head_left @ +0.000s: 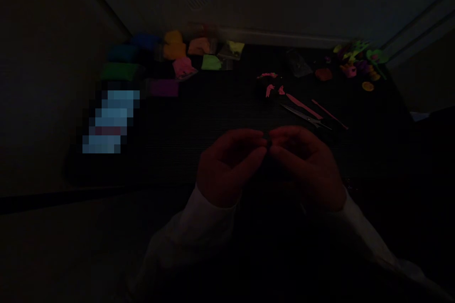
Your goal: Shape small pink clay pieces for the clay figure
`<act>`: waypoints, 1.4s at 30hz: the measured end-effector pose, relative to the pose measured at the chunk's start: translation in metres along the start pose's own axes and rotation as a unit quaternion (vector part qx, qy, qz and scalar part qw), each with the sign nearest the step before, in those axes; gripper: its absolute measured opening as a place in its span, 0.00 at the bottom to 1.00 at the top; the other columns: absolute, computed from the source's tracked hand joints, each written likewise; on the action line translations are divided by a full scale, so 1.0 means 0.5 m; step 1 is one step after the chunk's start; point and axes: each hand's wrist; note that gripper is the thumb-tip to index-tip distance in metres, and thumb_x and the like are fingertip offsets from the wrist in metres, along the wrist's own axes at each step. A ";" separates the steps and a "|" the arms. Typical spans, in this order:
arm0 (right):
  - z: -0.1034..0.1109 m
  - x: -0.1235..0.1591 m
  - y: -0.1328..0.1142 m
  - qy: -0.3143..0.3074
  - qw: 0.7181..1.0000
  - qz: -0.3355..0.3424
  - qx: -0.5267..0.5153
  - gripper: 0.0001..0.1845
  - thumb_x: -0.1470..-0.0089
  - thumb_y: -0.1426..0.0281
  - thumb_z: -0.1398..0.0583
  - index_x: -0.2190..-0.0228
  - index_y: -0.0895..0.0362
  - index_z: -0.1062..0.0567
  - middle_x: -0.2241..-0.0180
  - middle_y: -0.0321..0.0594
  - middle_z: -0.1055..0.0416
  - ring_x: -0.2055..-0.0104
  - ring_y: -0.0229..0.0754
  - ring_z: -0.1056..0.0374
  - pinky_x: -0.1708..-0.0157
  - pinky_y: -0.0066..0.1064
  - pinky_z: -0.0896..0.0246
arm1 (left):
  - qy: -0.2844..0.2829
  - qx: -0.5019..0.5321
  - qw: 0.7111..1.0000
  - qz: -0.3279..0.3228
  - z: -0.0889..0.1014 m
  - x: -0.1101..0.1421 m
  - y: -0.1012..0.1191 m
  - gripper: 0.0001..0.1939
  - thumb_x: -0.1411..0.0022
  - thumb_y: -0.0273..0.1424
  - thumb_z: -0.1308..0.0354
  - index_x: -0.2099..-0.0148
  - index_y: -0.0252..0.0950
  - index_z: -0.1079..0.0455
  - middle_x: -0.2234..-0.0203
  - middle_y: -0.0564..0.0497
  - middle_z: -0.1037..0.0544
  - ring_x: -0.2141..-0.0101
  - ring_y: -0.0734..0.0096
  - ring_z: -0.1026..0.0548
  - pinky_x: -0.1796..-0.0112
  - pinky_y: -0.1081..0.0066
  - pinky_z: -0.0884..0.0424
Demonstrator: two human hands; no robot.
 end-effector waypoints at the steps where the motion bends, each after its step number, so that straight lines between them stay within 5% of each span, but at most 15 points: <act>1: -0.001 0.000 0.000 0.000 1.000 -0.001 0.001 0.11 0.57 0.75 0.38 0.68 0.50 0.27 0.72 0.28 0.29 0.70 0.28 0.33 0.70 0.19 0.37 | -0.004 -0.002 1.000 0.000 0.000 -0.001 -0.001 0.10 0.55 0.22 0.38 0.67 0.39 0.29 0.74 0.57 0.23 0.71 0.76 0.25 0.68 0.77 0.28; 14: -0.006 0.003 0.009 0.012 0.999 -0.023 -0.027 0.12 0.57 0.73 0.38 0.67 0.50 0.28 0.71 0.30 0.31 0.69 0.31 0.34 0.68 0.23 0.37 | -0.002 0.086 0.995 0.042 0.007 -0.002 -0.026 0.11 0.51 0.26 0.41 0.62 0.40 0.30 0.71 0.55 0.23 0.71 0.76 0.25 0.69 0.77 0.28; 26: -0.019 0.011 0.014 0.033 0.998 0.027 0.047 0.11 0.55 0.73 0.39 0.66 0.50 0.29 0.72 0.31 0.32 0.70 0.32 0.35 0.69 0.24 0.37 | 0.056 0.002 0.998 0.013 -0.007 0.003 -0.010 0.13 0.56 0.22 0.38 0.65 0.39 0.31 0.76 0.56 0.24 0.73 0.76 0.25 0.72 0.78 0.29; 34: -0.012 0.010 0.021 0.003 0.998 -0.024 -0.057 0.09 0.51 0.67 0.42 0.64 0.49 0.30 0.69 0.32 0.29 0.66 0.34 0.33 0.65 0.28 0.36 | 0.055 0.111 0.991 0.045 -0.002 -0.006 -0.026 0.12 0.57 0.23 0.39 0.67 0.39 0.31 0.76 0.56 0.23 0.75 0.76 0.25 0.73 0.77 0.28; 42: -0.007 0.007 0.016 0.006 1.000 -0.011 0.014 0.04 0.54 0.67 0.40 0.72 0.53 0.28 0.72 0.31 0.29 0.69 0.33 0.33 0.68 0.26 0.37 | 0.046 0.148 0.987 0.047 -0.002 -0.006 -0.024 0.11 0.56 0.23 0.39 0.68 0.41 0.30 0.76 0.58 0.23 0.74 0.79 0.26 0.72 0.79 0.29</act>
Point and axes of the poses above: each hand's wrist, its own x-axis away from the middle knuckle, its own z-axis out of the back of the hand, y = z × x
